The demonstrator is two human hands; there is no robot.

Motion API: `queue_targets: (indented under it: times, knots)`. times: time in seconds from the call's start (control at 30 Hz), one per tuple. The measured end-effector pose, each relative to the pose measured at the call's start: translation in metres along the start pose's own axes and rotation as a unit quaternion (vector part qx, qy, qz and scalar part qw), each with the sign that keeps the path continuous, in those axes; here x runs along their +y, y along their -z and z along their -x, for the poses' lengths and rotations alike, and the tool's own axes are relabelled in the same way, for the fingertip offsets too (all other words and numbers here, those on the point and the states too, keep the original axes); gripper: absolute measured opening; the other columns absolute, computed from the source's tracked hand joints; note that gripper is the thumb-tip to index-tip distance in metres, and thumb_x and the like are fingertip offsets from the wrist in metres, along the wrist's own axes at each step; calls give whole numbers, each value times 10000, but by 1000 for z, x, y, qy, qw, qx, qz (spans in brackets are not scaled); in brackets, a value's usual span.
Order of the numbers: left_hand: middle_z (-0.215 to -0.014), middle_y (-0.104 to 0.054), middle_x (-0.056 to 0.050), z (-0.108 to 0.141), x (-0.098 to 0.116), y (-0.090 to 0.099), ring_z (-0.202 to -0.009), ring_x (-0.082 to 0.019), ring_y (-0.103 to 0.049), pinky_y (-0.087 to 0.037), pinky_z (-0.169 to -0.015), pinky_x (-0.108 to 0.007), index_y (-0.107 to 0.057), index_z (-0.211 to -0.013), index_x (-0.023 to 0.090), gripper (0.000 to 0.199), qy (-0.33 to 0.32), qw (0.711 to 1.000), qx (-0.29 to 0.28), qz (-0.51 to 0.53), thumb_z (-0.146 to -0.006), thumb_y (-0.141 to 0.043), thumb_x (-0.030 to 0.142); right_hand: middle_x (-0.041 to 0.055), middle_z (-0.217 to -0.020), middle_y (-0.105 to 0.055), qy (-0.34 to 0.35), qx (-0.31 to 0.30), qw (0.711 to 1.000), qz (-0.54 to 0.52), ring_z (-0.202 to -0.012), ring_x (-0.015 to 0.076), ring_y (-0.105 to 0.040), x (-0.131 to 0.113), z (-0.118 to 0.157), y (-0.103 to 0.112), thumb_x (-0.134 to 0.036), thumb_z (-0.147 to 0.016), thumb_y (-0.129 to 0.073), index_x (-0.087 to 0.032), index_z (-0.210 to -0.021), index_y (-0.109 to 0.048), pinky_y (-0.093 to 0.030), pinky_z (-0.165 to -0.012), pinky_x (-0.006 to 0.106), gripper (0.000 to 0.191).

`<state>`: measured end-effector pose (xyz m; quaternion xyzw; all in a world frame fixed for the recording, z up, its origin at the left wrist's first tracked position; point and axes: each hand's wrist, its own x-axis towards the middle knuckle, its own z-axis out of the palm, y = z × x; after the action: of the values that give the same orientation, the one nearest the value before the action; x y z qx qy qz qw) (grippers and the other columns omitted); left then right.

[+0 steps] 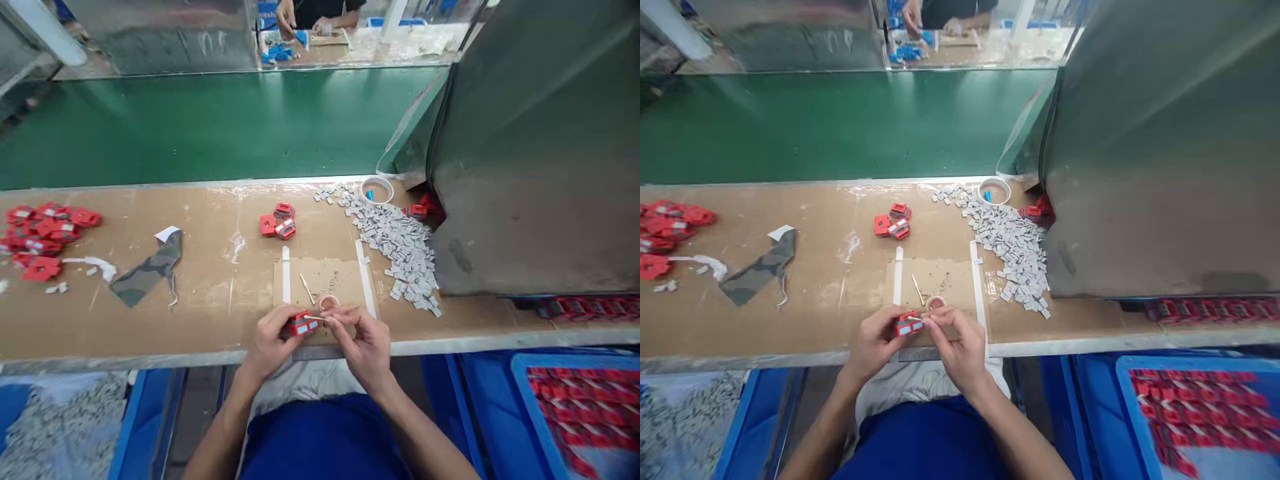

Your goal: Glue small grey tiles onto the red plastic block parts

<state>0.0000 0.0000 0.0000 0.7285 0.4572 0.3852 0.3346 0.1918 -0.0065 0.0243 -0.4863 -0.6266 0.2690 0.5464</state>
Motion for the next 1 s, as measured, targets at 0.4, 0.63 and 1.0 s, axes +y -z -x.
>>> queue_targets:
  times: [0.4,0.63,1.0]
  knots:
    - [-896,-730,-37,-2,5,2,-777,-157,-695,-546,-692,-223,-691,-1052,188,126,12,1000,-2,17,-926,-699,183,35,-808,-793,60,-14,997,53,-734,171,-783,-2,-4,-1,-150,-966,-687,-225,-864,-616,-611,-671,247,145]
    - [-901,-736,-37,-2,6,2,-786,-159,-695,-540,-696,-225,-693,-1051,195,121,19,999,-3,25,-931,-699,189,36,-839,-797,33,-27,999,-2,-764,164,-786,-3,-2,-4,-145,-970,-682,-225,-850,-598,-616,-720,249,166]
    - [-889,-733,-30,-3,7,4,-769,-154,-689,-542,-685,-224,-695,-1042,194,124,28,999,0,23,-920,-685,174,23,-841,-680,-21,8,997,79,-734,155,-652,14,-2,22,-175,-973,-661,-227,-832,-622,-508,-628,256,156]
